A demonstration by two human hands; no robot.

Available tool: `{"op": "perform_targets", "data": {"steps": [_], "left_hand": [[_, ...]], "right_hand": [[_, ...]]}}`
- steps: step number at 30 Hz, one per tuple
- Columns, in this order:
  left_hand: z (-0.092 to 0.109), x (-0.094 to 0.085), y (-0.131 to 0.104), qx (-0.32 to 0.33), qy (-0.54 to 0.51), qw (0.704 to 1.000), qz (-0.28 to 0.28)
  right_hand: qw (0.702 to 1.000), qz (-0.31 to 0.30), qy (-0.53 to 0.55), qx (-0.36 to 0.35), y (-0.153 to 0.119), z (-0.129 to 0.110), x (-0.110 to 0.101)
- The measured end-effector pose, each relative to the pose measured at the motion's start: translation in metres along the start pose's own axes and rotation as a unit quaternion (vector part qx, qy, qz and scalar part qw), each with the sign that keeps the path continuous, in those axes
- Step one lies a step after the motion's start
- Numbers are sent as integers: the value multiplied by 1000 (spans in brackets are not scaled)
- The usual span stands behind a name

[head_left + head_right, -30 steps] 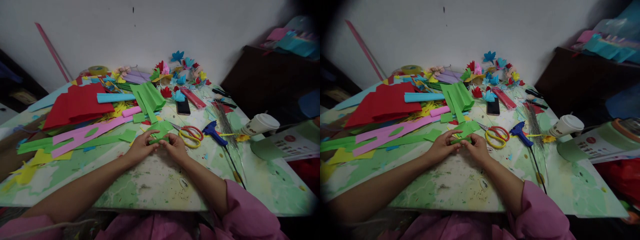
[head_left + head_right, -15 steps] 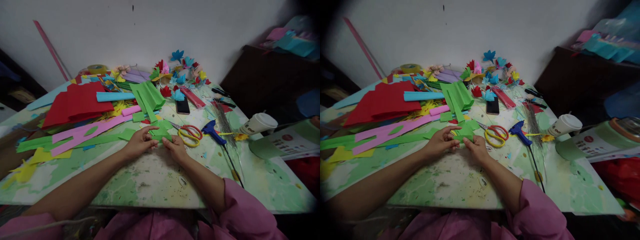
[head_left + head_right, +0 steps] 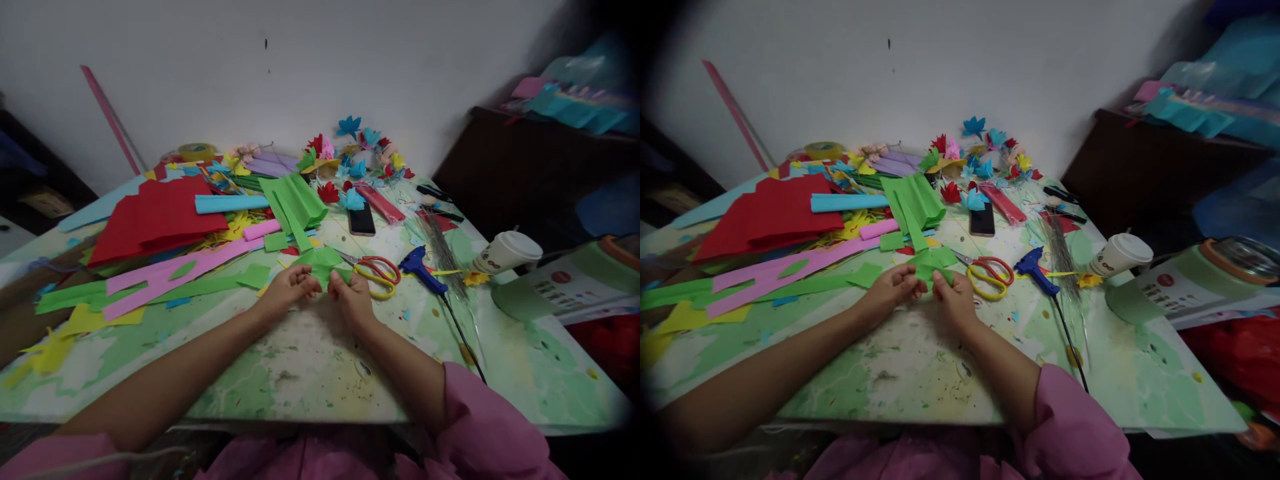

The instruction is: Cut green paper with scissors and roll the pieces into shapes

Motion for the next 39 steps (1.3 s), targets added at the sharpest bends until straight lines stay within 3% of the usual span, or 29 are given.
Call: {"op": "perform_targets", "data": {"steps": [3, 6, 8, 10, 13, 15, 18, 21, 23, 27, 34, 39], "left_hand": [[-3, 13, -8, -13, 38, 999, -20], [-3, 12, -9, -28, 41, 999, -17], [-2, 8, -7, -32, 5, 999, -9], [-1, 2, -3, -31, -41, 999, 18], [1, -7, 1, -39, -105, 992, 62], [3, -10, 3, -59, -144, 985, 68], [3, -9, 1, -95, -182, 978, 42], [1, -5, -2, -123, -191, 974, 10], [0, -3, -4, -134, -188, 973, 2], [-2, -1, -4, -148, -172, 974, 19], [-7, 1, -2, -102, -179, 977, 57], [-8, 0, -1, -99, -163, 978, 80]], "right_hand": [[998, -52, -3, 21, -9, 5, 13], [996, -78, 0, 33, -11, 5, 16], [996, -78, -2, 39, -7, 4, 11], [999, -37, -8, 27, -1, 2, 2], [995, 71, -42, -47, 7, -1, -15], [981, 94, -106, -135, 9, -4, -20], [934, 38, -237, -266, 4, -7, -14], [883, -21, -327, -335, -4, -7, -4], [867, -26, -353, -351, -6, -8, 0], [862, 2, -357, -361, -7, -11, -1], [818, 10, -385, -428, -12, -15, 2], [835, -1, -383, -394, -7, -10, 3]]}}
Point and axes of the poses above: each hand's wrist, its own y-axis towards the middle knuckle, its own x-axis out of the palm, z = x × y, the point moved 2 cm from there along y, towards the middle knuckle, and after that the axes turned 10 degrees about x, right-handed, at the moved point
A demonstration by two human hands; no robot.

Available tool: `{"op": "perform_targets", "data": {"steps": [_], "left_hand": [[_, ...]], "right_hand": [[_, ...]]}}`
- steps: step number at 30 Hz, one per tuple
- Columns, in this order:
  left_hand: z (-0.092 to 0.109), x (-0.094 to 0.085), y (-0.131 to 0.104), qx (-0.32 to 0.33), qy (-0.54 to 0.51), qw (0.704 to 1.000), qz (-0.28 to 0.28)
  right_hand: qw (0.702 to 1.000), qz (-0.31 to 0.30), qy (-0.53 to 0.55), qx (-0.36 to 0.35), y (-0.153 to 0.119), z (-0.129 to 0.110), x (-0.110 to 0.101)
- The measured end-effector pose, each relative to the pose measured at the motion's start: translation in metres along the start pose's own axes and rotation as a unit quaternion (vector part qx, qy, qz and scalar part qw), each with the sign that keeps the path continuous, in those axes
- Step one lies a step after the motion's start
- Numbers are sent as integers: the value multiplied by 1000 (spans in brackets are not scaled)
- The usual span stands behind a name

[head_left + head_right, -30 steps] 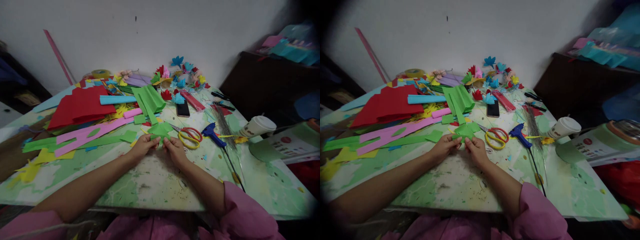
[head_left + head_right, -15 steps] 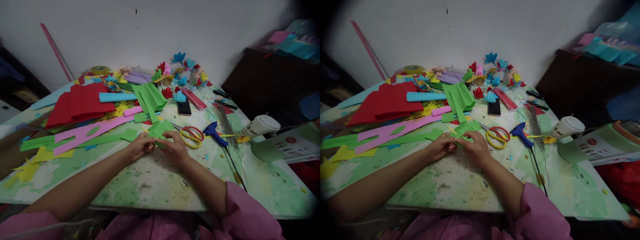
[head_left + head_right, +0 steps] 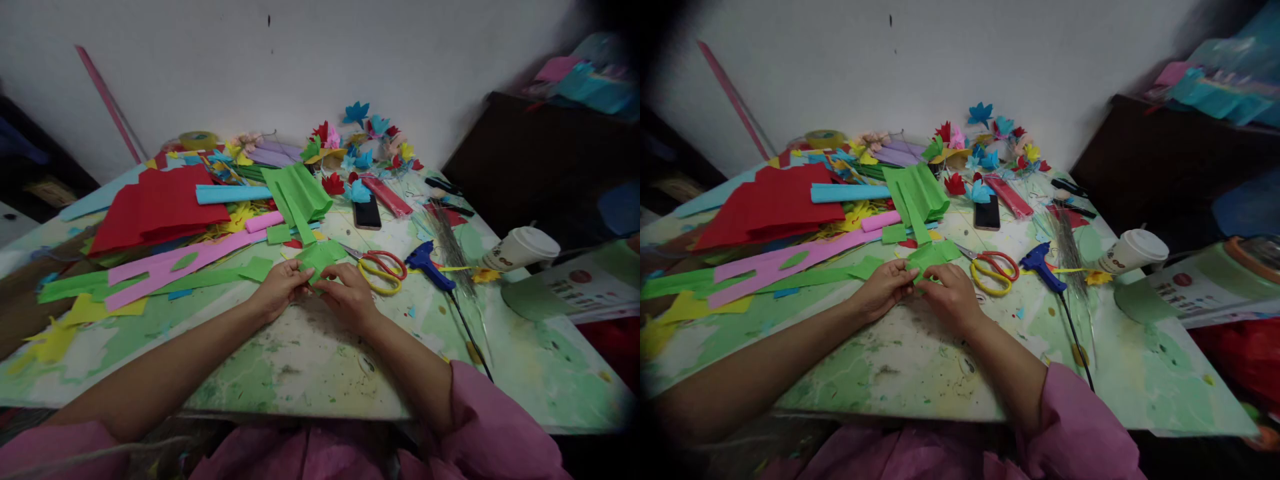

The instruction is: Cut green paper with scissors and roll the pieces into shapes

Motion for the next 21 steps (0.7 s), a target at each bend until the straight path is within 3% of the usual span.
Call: {"op": "perform_targets", "data": {"steps": [12, 21], "left_hand": [[-7, -3, -1, 23, 22, 998, 53], [-2, 4, -7, 44, 142, 989, 0]], "right_hand": [[996, -26, 85, 32, -1, 4, 4], [967, -34, 171, 188, -2, 7, 7]]}}
Point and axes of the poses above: each hand's wrist, its own y-axis towards the middle knuckle, its own x-axis out of the palm, z = x × y, the point moved 2 cm from there along y, towards the middle knuckle, and after that the axes turned 10 degrees about x, right-handed, at the moved point
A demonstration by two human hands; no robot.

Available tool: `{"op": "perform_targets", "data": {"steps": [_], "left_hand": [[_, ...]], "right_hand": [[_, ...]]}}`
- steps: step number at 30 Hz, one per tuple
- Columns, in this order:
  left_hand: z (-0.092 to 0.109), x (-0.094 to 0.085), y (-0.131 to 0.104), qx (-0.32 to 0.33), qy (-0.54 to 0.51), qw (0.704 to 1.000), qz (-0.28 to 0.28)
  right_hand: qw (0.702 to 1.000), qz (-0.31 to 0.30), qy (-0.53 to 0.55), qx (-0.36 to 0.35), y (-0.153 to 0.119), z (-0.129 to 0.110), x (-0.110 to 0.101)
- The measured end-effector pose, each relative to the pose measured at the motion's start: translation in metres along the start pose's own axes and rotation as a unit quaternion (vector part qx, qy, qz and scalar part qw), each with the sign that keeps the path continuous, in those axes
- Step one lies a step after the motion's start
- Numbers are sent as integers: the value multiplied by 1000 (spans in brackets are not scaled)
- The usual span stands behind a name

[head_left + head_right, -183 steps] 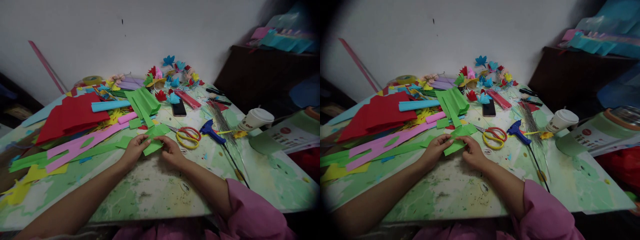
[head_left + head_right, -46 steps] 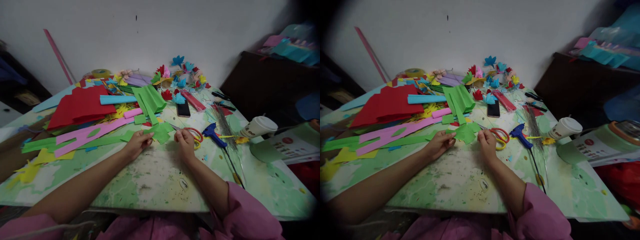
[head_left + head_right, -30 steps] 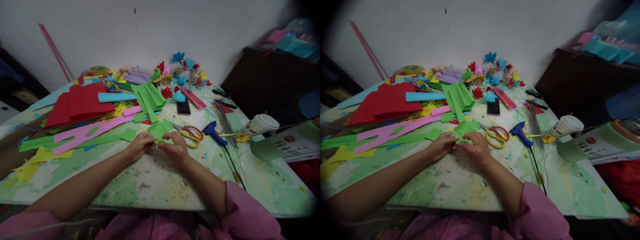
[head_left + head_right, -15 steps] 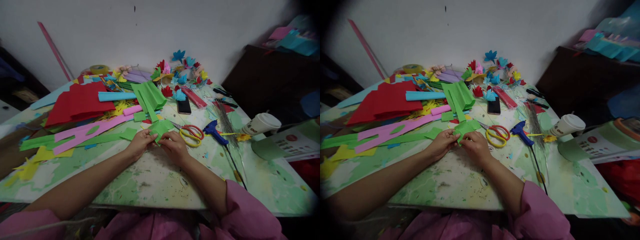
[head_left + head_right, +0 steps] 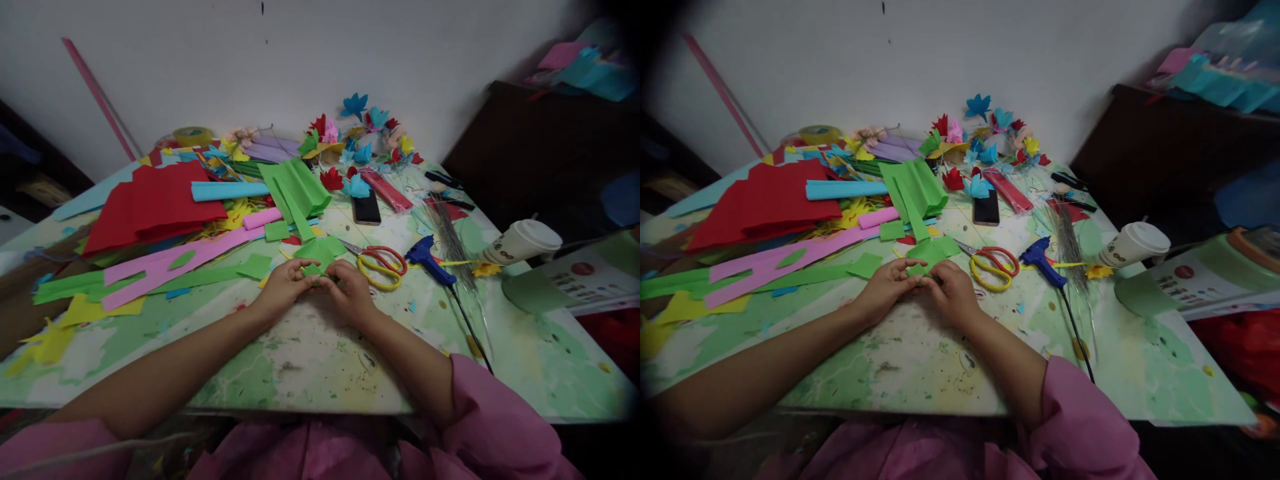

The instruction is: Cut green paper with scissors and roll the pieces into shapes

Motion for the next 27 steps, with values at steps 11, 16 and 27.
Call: {"op": "perform_targets", "data": {"steps": [11, 16, 27], "left_hand": [[-2, -3, -1, 15, 60, 997, -44], [-2, -3, -1, 15, 57, 998, -19], [1, -1, -4, 27, 62, 997, -43]], "right_hand": [[999, -29, 7, 30, -1, 2, 2], [999, -44, -11, -1, 0, 1, 0], [998, -15, -23, 60, 0, 6, 2]]}}
Point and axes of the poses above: each hand's wrist, its own y-axis towards the middle knuckle, its own x-axis out of the palm, z = x × y, the point moved 2 cm from there along y, towards the middle knuckle, and after that the axes turned 10 degrees about x, right-handed, at the moved point
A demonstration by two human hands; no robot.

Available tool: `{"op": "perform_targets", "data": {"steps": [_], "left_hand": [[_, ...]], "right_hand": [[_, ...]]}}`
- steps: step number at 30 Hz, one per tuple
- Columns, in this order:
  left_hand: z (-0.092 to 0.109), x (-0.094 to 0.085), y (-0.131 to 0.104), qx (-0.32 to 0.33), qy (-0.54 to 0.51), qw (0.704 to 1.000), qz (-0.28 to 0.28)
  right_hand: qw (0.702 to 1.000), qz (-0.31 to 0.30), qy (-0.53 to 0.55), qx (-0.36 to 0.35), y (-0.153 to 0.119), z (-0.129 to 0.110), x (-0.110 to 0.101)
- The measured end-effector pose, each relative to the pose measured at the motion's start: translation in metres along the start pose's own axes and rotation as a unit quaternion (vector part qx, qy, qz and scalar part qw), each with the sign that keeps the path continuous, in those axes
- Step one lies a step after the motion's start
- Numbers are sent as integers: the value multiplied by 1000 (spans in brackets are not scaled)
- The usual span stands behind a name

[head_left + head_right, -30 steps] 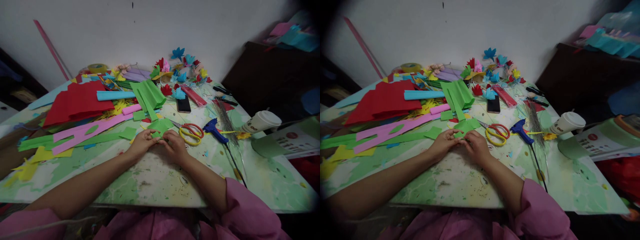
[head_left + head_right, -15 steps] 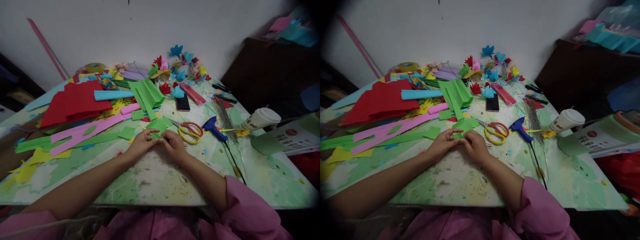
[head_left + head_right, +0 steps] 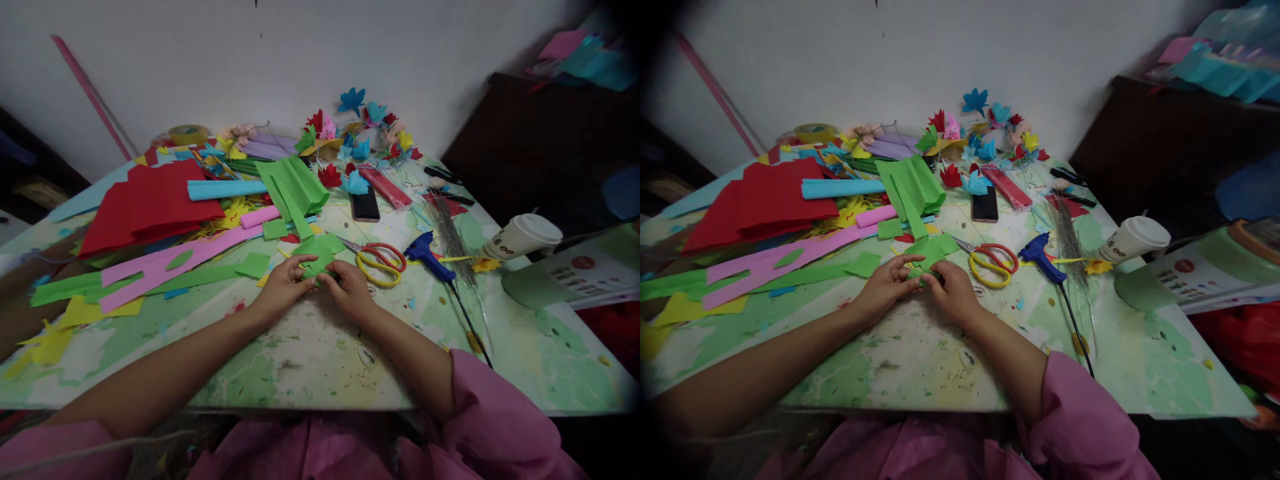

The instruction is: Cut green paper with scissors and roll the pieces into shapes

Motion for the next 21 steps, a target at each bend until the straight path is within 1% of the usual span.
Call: {"op": "perform_targets", "data": {"steps": [3, 8, 12, 14, 17, 19, 21], "left_hand": [[2, 1, -1, 0, -3, 1000, -7], [3, 3, -1, 21, 0, 1000, -19], [4, 5, -3, 22, 12, 999, -40], [3, 5, -3, 14, 15, 999, -49], [1, 5, -3, 5, 8, 998, -55], [-1, 6, -2, -2, -4, 998, -67], [-2, 7, -1, -9, -11, 996, -84]], "right_hand": [[1000, -6, -2, 12, 1, 1, 1], [999, -14, 13, 32, 1, 3, 2], [998, -28, 28, 44, 1, 3, 2], [999, -17, 22, 31, 1, 2, 1], [1000, 8, 6, -22, 1, -1, -1], [999, 0, 2, -52, 0, -2, -1], [998, -16, 3, -61, 0, -3, 0]]}}
Point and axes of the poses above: each hand's wrist, its own y-axis towards the middle knuckle, its own x-axis out of the palm, z = x × y, the point moved 2 cm from there along y, towards the middle knuckle, and after that the axes turned 10 degrees about x, right-handed, at the moved point
